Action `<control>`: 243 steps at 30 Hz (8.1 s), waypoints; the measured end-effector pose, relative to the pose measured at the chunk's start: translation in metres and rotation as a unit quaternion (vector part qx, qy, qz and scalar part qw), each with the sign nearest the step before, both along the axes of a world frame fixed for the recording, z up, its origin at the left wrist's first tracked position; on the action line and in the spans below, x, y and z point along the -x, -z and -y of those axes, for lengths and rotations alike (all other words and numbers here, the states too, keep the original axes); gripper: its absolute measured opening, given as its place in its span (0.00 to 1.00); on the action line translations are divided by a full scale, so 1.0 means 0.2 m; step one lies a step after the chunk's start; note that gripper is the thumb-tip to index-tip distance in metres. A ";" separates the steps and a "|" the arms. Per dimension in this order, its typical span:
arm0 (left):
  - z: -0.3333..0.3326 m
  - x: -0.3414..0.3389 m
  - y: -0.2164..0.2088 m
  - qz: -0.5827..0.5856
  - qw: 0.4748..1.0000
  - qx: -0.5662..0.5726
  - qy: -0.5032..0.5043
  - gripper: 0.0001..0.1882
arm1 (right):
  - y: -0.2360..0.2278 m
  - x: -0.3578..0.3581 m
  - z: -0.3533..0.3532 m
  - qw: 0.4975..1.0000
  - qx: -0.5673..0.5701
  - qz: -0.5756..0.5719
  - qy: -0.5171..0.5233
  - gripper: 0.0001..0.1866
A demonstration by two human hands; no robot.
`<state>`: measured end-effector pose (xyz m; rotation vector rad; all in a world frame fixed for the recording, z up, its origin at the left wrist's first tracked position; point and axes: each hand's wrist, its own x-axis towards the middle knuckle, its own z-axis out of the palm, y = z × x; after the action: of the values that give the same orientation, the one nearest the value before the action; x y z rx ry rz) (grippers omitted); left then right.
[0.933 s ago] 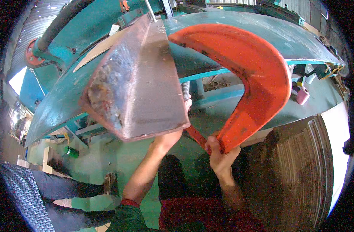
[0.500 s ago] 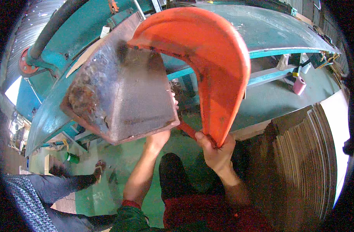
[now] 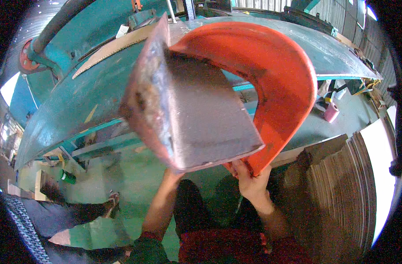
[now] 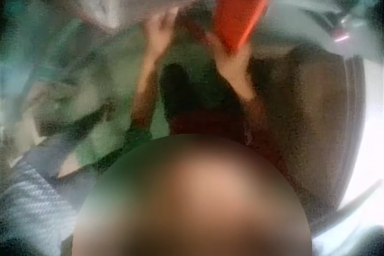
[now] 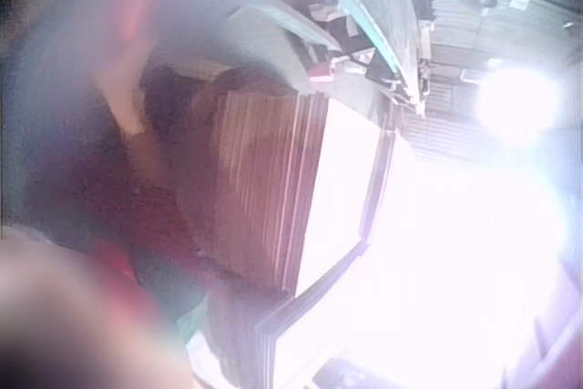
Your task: The person uses a utility knife to cut a piece of cardboard on a green industrial machine. They measure the cardboard with a tape measure, clamp it with a C-clamp, and make precise cuts along marked lines.
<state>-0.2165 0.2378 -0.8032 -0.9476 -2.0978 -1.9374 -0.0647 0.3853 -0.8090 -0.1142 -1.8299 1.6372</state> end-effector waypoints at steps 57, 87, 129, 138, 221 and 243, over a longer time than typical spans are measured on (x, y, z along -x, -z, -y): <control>0.16 0.01 0.63 -0.083 0.975 0.197 0.054 0.28 | 0.05 -0.04 0.11 0.992 0.050 -0.086 0.084 0.11; 0.22 0.03 0.46 0.083 0.963 0.234 0.103 0.17 | -0.08 -0.07 0.09 0.999 -0.010 -0.048 -0.013 0.13; 0.18 -0.08 0.38 -0.045 0.943 0.317 0.094 0.21 | -0.07 -0.13 0.03 0.998 -0.051 -0.019 -0.020 0.17; 0.27 -0.27 0.22 -0.272 0.753 0.600 0.012 0.26 | -0.06 -0.15 0.04 0.998 -0.050 -0.016 -0.020 0.17; 0.09 -0.30 0.67 0.547 0.651 -0.346 0.398 0.32 | -0.18 0.01 0.08 0.999 -0.001 -0.008 -0.040 0.13; 0.17 -0.32 0.68 0.623 0.638 -0.336 0.305 0.27 | -0.17 -0.02 0.11 0.998 0.021 -0.015 -0.056 0.13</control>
<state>-0.1532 0.2035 -0.9397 0.0473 -0.8194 -4.0636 -0.0611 0.3628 -0.7746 -0.0047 -1.8100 1.7453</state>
